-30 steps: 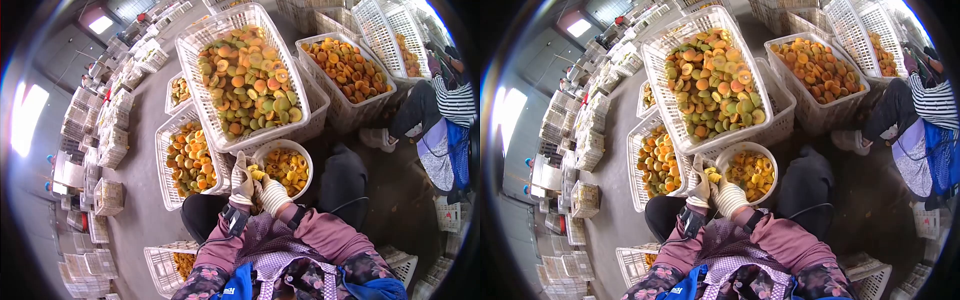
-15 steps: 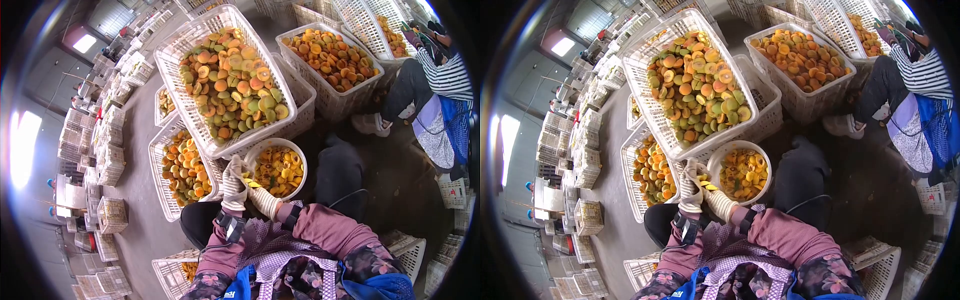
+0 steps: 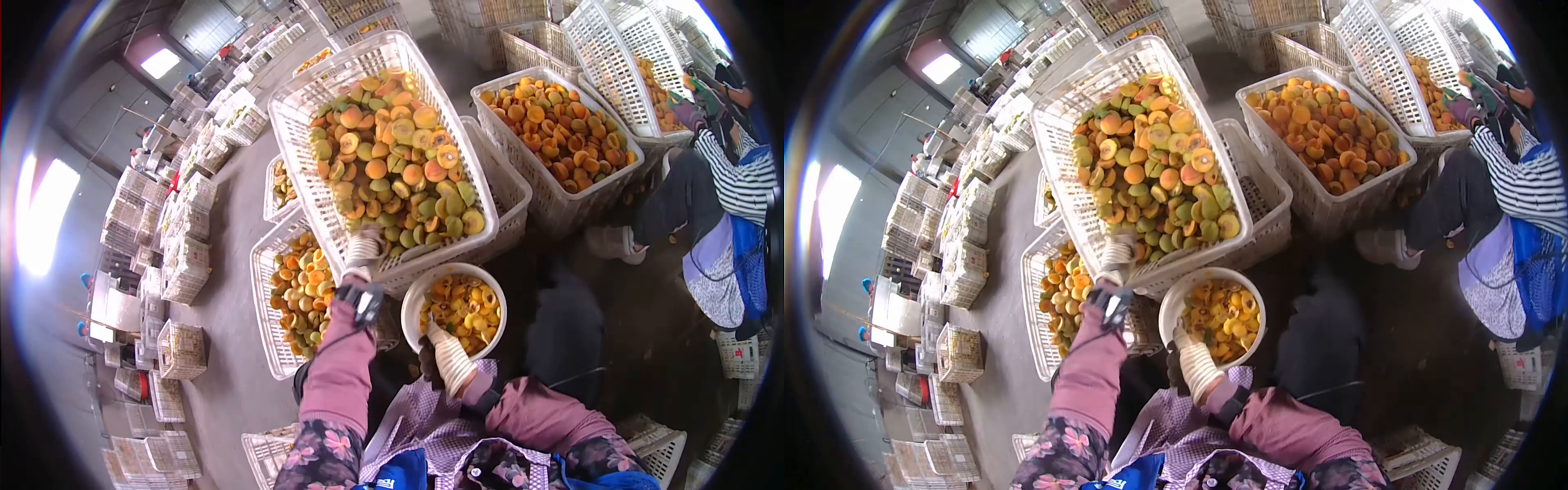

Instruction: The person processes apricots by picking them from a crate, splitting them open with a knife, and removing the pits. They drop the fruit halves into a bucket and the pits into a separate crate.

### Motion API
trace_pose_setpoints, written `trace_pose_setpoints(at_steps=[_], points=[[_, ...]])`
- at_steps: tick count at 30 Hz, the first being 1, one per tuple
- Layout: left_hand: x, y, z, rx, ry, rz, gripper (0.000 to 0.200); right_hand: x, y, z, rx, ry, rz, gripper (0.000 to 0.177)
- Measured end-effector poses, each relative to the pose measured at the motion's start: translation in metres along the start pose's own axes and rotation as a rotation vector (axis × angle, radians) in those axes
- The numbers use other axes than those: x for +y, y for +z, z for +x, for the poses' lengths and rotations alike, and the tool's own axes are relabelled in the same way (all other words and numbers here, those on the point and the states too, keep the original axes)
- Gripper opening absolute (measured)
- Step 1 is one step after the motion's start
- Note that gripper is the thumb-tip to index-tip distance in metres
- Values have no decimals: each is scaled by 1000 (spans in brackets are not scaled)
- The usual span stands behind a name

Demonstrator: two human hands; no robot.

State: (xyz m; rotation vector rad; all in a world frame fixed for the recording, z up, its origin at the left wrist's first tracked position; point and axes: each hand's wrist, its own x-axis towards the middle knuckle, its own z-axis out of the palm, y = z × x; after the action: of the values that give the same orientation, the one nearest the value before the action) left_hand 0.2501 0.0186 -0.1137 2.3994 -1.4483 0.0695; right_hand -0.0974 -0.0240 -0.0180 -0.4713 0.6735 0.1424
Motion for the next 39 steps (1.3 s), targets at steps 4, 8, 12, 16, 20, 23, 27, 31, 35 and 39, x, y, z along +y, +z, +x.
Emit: trace_pose_setpoints(at_steps=[4,8,12,16,20,23,27,31,35,39], points=[[52,-6,26,-517,-539,413,53,-4,2,7,68,-81,-34,34],[56,-14,24,-577,-461,518,58,-12,9,2,26,-82,-29,32],[57,-24,16,-573,-573,124,43,-9,16,-4,16,-65,-22,29],[88,-33,-18,49,-638,-1363,40,5,2,17,81,-355,-189,32],[175,-58,-79,174,-199,-1112,30,-2,1,29,193,-717,-572,42],[235,-81,-100,241,-245,-1259,25,-2,0,18,142,-743,-715,46],[238,-64,-116,373,-500,-1564,36,3,0,9,145,-620,-891,47],[228,-61,-120,355,-520,-1471,41,7,-4,17,122,-573,-987,48],[229,-56,-119,406,-480,-1376,42,9,-4,21,17,-555,-862,47],[222,-54,-119,323,-592,-1461,43,-10,-2,7,76,-470,-1138,49]])
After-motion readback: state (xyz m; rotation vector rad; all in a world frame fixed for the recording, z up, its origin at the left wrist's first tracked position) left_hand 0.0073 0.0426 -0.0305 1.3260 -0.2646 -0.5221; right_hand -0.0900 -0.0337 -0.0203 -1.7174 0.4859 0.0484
